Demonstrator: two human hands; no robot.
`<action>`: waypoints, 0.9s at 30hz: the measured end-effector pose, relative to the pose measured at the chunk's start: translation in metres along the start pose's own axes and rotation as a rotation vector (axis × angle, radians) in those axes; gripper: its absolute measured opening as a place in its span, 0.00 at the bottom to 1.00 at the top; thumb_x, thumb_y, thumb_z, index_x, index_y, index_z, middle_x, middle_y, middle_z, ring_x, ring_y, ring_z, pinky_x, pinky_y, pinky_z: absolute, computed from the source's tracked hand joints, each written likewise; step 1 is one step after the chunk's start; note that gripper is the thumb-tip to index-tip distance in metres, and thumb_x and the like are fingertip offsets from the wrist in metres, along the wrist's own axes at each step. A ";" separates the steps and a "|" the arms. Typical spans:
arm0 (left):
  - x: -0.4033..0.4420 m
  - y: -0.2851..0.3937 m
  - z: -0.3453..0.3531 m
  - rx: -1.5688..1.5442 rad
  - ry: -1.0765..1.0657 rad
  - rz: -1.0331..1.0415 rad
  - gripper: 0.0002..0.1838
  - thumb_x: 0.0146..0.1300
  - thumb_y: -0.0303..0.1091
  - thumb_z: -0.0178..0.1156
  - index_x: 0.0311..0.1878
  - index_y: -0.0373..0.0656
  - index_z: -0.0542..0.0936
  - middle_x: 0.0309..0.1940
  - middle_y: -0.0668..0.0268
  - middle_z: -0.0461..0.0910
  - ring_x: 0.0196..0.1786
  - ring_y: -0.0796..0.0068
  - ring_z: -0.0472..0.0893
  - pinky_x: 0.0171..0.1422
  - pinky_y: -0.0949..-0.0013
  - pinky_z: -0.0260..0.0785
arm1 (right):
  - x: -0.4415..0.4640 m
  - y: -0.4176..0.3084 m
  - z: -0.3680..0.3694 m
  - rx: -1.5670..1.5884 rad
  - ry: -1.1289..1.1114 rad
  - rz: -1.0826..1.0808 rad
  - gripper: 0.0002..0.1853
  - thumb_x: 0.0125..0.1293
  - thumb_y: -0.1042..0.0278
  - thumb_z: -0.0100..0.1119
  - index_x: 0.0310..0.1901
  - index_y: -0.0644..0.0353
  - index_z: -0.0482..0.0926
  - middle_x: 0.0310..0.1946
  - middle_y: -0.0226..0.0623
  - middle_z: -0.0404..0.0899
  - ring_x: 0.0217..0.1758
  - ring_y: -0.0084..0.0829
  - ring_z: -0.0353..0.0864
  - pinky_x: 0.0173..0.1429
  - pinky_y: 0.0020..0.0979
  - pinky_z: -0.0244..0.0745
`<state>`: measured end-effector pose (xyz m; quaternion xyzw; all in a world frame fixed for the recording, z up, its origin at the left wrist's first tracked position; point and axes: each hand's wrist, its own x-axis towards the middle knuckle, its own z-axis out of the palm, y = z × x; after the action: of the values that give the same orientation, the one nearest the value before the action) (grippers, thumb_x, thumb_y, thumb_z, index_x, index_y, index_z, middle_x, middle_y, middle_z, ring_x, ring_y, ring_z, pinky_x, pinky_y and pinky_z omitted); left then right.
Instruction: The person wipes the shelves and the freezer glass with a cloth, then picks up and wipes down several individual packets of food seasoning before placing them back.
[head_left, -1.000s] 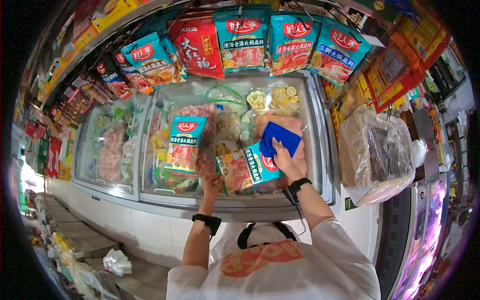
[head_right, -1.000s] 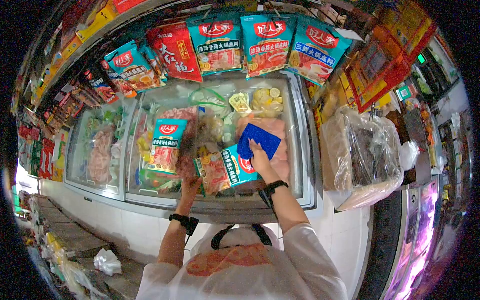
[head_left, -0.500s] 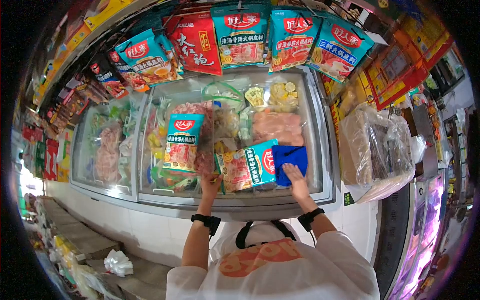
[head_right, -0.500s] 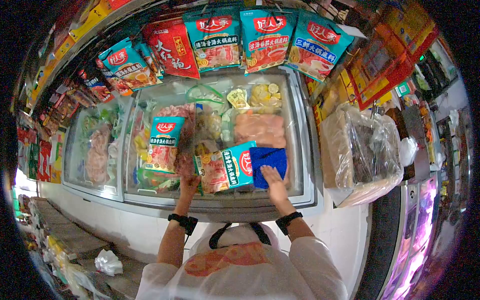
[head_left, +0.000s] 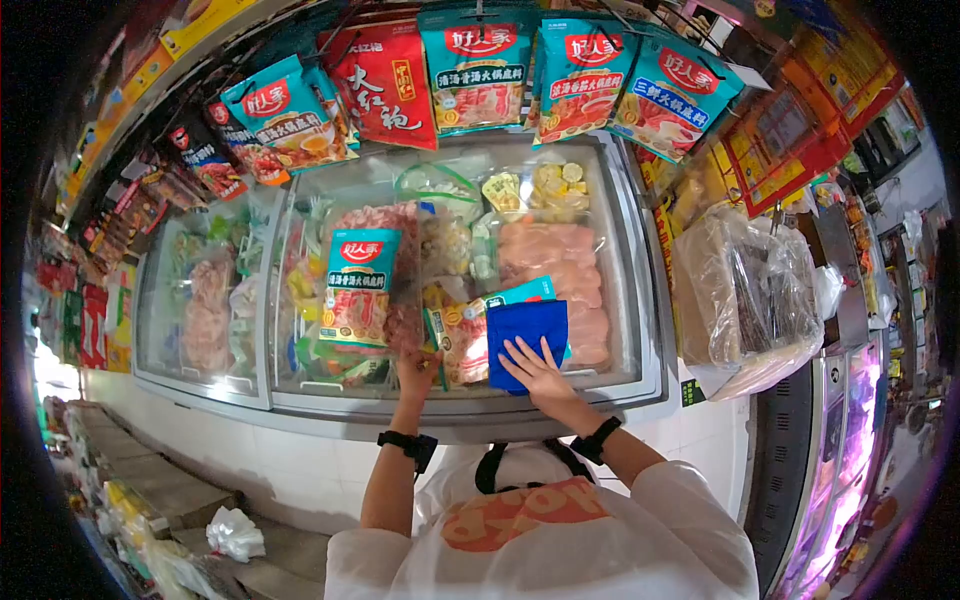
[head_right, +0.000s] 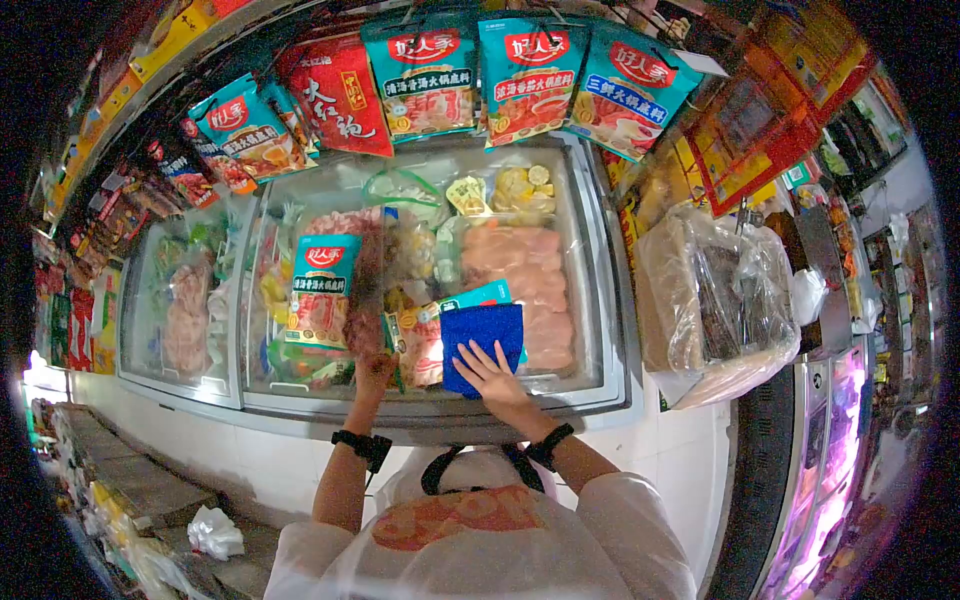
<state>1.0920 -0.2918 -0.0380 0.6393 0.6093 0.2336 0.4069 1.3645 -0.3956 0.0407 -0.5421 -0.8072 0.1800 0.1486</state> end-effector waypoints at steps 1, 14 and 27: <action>0.000 -0.004 0.003 -0.040 0.075 0.069 0.15 0.52 0.39 0.71 0.24 0.36 0.81 0.27 0.60 0.73 0.33 0.64 0.76 0.33 0.66 0.66 | 0.002 -0.003 0.000 0.025 0.020 0.022 0.41 0.45 0.84 0.53 0.67 0.54 0.64 0.72 0.38 0.53 0.76 0.39 0.49 0.74 0.60 0.32; 0.003 -0.016 0.019 -0.375 0.231 0.152 0.12 0.48 0.35 0.72 0.21 0.37 0.82 0.23 0.56 0.77 0.33 0.57 0.75 0.38 0.58 0.63 | 0.073 -0.010 0.018 0.056 -0.045 -0.142 0.42 0.46 0.81 0.54 0.69 0.55 0.60 0.72 0.37 0.54 0.76 0.36 0.49 0.76 0.52 0.37; 0.007 -0.012 0.024 -0.346 0.341 0.244 0.14 0.47 0.40 0.72 0.24 0.40 0.81 0.34 0.57 0.78 0.49 0.56 0.73 0.50 0.54 0.59 | 0.150 -0.040 0.048 0.151 0.040 -0.132 0.33 0.44 0.80 0.57 0.59 0.68 0.70 0.65 0.47 0.64 0.73 0.41 0.56 0.75 0.47 0.45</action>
<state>1.1052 -0.2915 -0.0632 0.5805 0.5383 0.4857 0.3705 1.2559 -0.2764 0.0229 -0.4783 -0.8223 0.2192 0.2165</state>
